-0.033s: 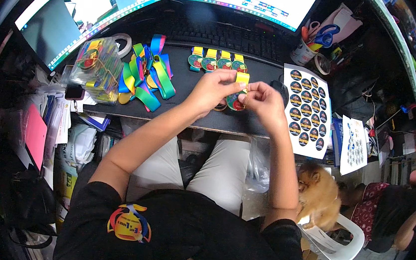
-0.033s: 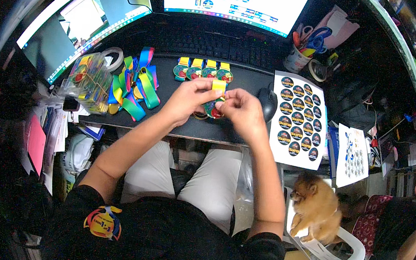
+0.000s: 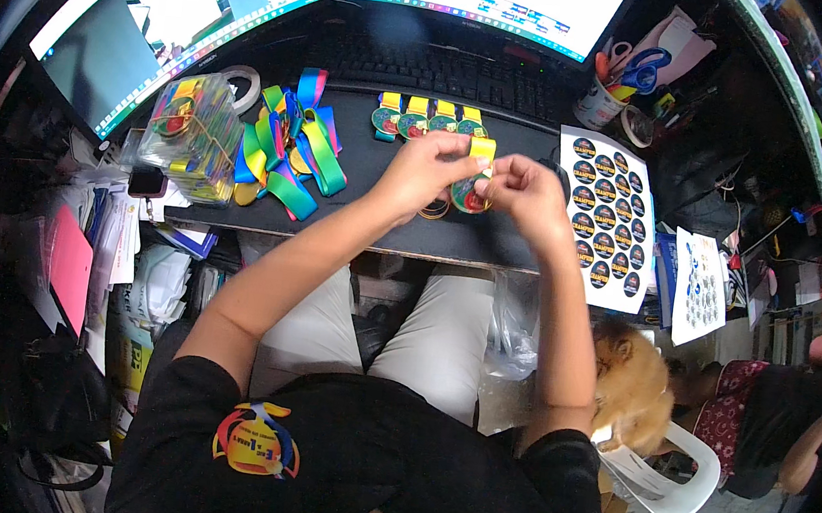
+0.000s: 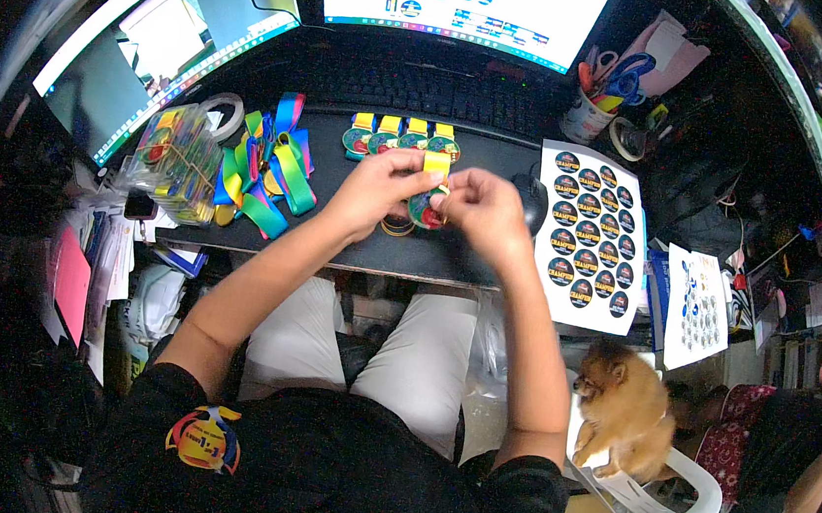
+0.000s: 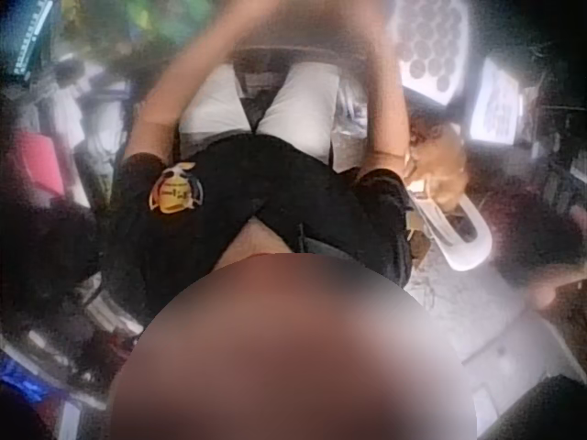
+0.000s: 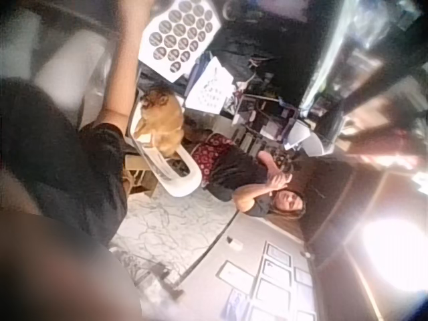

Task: The person assembles medals by attaching circular stickers to the center of colorful ribbons. They repeatedly pick up a ribbon, apply a sticker, and place the finished medal on the desk.

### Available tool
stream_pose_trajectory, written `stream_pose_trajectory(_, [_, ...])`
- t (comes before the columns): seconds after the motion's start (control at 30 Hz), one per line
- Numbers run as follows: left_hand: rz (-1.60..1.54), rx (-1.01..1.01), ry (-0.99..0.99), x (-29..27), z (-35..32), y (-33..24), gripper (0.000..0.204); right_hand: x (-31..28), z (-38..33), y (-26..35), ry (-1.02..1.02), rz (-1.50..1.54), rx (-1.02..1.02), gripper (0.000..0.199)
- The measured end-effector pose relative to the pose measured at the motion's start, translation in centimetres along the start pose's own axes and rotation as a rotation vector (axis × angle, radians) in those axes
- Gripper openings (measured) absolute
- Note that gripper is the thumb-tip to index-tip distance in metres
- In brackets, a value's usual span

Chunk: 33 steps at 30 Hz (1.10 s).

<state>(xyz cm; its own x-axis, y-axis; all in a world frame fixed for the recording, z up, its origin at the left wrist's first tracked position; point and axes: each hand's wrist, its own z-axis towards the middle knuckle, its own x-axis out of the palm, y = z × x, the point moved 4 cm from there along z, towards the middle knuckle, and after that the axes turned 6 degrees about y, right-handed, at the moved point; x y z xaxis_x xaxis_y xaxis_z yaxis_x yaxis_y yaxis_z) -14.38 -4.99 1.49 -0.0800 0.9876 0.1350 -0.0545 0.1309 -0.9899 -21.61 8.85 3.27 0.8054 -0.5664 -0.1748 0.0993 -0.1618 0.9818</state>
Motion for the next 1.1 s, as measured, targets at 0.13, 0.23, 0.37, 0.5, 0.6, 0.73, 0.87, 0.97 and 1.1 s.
stream_pose_trajectory(0.13, [0.706,0.359,-0.259,-2.1,3.9,-1.0,0.037,-4.8,4.3,-0.1,-0.002,-0.155,0.175,0.016])
stream_pose_trajectory(0.23, [1.208,0.372,-0.27,-2.2,5.9,0.2,0.047,-7.4,7.4,-0.9,-0.082,-0.116,0.266,0.016])
stream_pose_trajectory(0.37, [1.549,0.217,-0.157,-2.0,7.5,2.3,0.056,-8.6,10.5,-2.2,-0.049,-0.096,0.397,0.014])
stream_pose_trajectory(0.5, [1.607,0.211,-0.137,-2.2,7.3,3.3,0.057,-8.8,11.7,-3.2,-0.022,-0.127,0.491,0.012])
stream_pose_trajectory(0.6, [1.627,0.248,-0.143,-2.4,7.3,3.7,0.057,-8.8,11.8,-3.6,-0.022,-0.107,0.519,0.013])
stream_pose_trajectory(0.73, [1.634,0.28,-0.157,-2.5,7.3,3.9,0.056,-8.6,11.8,-3.7,-0.005,-0.062,0.528,0.015])
stream_pose_trajectory(0.87, [1.637,0.29,-0.166,-2.4,7.2,3.9,0.058,-8.5,11.8,-3.7,-0.004,-0.065,0.528,0.015])
stream_pose_trajectory(0.97, [1.64,0.268,-0.154,-2.3,7.1,3.7,0.063,-8.3,11.9,-3.5,0.002,-0.097,0.528,0.015])
stream_pose_trajectory(1.1, [1.649,0.245,-0.142,-2.3,7.0,3.5,0.075,-8.2,12.1,-3.6,-0.018,-0.11,0.529,0.015])
